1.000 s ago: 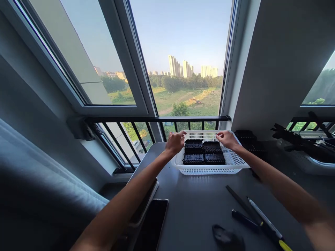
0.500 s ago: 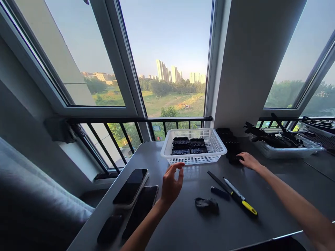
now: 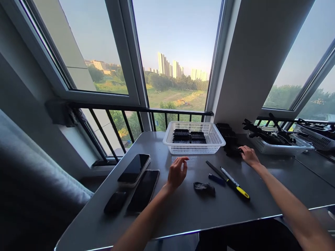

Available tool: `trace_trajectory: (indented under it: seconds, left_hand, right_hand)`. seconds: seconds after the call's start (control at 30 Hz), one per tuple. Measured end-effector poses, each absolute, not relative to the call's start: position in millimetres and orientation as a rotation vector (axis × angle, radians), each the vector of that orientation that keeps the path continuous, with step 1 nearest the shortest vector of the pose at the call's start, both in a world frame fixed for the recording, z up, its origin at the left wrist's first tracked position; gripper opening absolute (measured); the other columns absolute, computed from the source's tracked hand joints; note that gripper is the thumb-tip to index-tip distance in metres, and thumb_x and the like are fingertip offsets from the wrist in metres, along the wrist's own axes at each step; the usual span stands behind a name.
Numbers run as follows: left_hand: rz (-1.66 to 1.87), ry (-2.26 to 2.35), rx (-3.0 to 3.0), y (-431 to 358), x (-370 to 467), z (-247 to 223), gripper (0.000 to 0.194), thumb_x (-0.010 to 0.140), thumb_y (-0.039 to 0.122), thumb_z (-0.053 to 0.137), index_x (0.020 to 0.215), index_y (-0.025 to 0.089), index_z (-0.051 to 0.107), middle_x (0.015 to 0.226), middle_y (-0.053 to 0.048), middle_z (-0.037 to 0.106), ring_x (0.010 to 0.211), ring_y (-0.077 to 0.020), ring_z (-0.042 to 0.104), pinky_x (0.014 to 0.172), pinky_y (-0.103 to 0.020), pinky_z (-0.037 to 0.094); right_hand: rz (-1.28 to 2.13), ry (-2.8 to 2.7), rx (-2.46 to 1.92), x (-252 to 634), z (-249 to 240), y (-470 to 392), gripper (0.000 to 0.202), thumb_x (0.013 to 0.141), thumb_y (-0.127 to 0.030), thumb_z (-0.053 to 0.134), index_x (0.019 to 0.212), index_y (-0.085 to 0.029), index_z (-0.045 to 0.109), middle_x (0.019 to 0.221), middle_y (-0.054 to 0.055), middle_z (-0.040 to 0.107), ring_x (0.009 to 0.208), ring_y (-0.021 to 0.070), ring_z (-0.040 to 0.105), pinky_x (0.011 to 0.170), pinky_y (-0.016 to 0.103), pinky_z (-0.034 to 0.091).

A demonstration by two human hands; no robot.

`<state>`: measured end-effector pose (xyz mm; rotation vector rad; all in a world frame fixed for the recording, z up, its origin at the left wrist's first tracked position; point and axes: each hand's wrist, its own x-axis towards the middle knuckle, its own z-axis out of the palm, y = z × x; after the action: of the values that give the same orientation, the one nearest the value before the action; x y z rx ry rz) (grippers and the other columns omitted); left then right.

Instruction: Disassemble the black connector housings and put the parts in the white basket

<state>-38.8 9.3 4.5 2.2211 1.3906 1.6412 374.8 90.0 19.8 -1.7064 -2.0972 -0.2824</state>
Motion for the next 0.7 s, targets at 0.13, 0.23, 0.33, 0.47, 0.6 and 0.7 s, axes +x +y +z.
trace_trajectory:
  seconds: [0.13, 0.23, 0.33, 0.47, 0.6, 0.7]
  left_hand:
    - [1.605, 1.315, 2.031, 5.2, -28.1, 6.3, 0.025, 0.088, 0.025, 0.051, 0.109, 0.020, 0.063, 0.093, -0.005, 0.072, 0.080, -0.0169, 0.067, 0.070, -0.030, 0.054]
    - [1.508, 1.203, 1.853, 0.9, -19.7, 8.5, 0.032, 0.089, 0.037, 0.052, 0.114, 0.020, 0.064, 0.088, -0.005, 0.073, 0.075, -0.0170, 0.068, 0.064, -0.029, 0.055]
    - [1.385, 1.039, 1.725, -2.9, -12.8, 8.7, 0.042, 0.088, 0.046, 0.053, 0.117, 0.017, 0.062, 0.085, -0.007, 0.073, 0.066, -0.0150, 0.064, 0.056, -0.027, 0.054]
    - [1.320, 0.838, 1.542, -6.7, -6.8, 7.3, 0.051, 0.084, 0.051, 0.057, 0.117, 0.013, 0.059, 0.069, -0.004, 0.068, 0.058, -0.0136, 0.062, 0.049, -0.025, 0.053]
    - [1.304, 0.726, 1.300, -9.0, -6.5, 8.7, 0.061, 0.079, 0.052, 0.065, 0.124, 0.014, 0.048, 0.069, -0.002, 0.068, 0.056, -0.0165, 0.066, 0.050, -0.029, 0.056]
    - [1.281, 0.706, 1.202, -9.1, -8.3, 10.4, 0.059, 0.078, 0.050, 0.067, 0.120, 0.014, 0.048, 0.080, -0.007, 0.071, 0.066, -0.0219, 0.071, 0.058, -0.033, 0.058]
  right_hand:
    - [-0.403, -1.990, -1.584, 350.1, 19.5, 54.4, 0.029, 0.090, -0.017, 0.043, 0.114, -0.015, 0.059, 0.108, 0.014, 0.061, 0.107, 0.0277, 0.054, 0.094, 0.043, 0.036]
    - [-0.425, -2.043, -1.447, 308.1, 19.0, 24.9, 0.028, 0.092, -0.021, 0.047, 0.117, -0.022, 0.060, 0.110, 0.009, 0.060, 0.109, 0.0245, 0.053, 0.097, 0.040, 0.034]
    - [-0.449, -2.102, -1.169, 257.0, 21.6, -0.1, 0.026, 0.093, -0.018, 0.048, 0.115, -0.024, 0.063, 0.105, 0.007, 0.060, 0.103, 0.0216, 0.053, 0.097, 0.038, 0.033]
    - [-0.467, -2.166, -0.941, 207.3, 26.9, -16.9, 0.026, 0.092, -0.013, 0.052, 0.111, -0.023, 0.065, 0.100, 0.006, 0.061, 0.098, 0.0201, 0.053, 0.095, 0.037, 0.032]
    - [-0.467, -2.230, -0.920, 191.2, 26.7, -17.6, 0.030, 0.090, -0.010, 0.053, 0.114, -0.024, 0.065, 0.101, 0.006, 0.062, 0.100, 0.0207, 0.052, 0.096, 0.038, 0.030]
    - [-0.447, -2.252, -0.975, 189.5, 22.8, -15.6, 0.036, 0.088, -0.009, 0.054, 0.118, -0.026, 0.064, 0.104, 0.007, 0.061, 0.104, 0.0223, 0.050, 0.097, 0.040, 0.029]
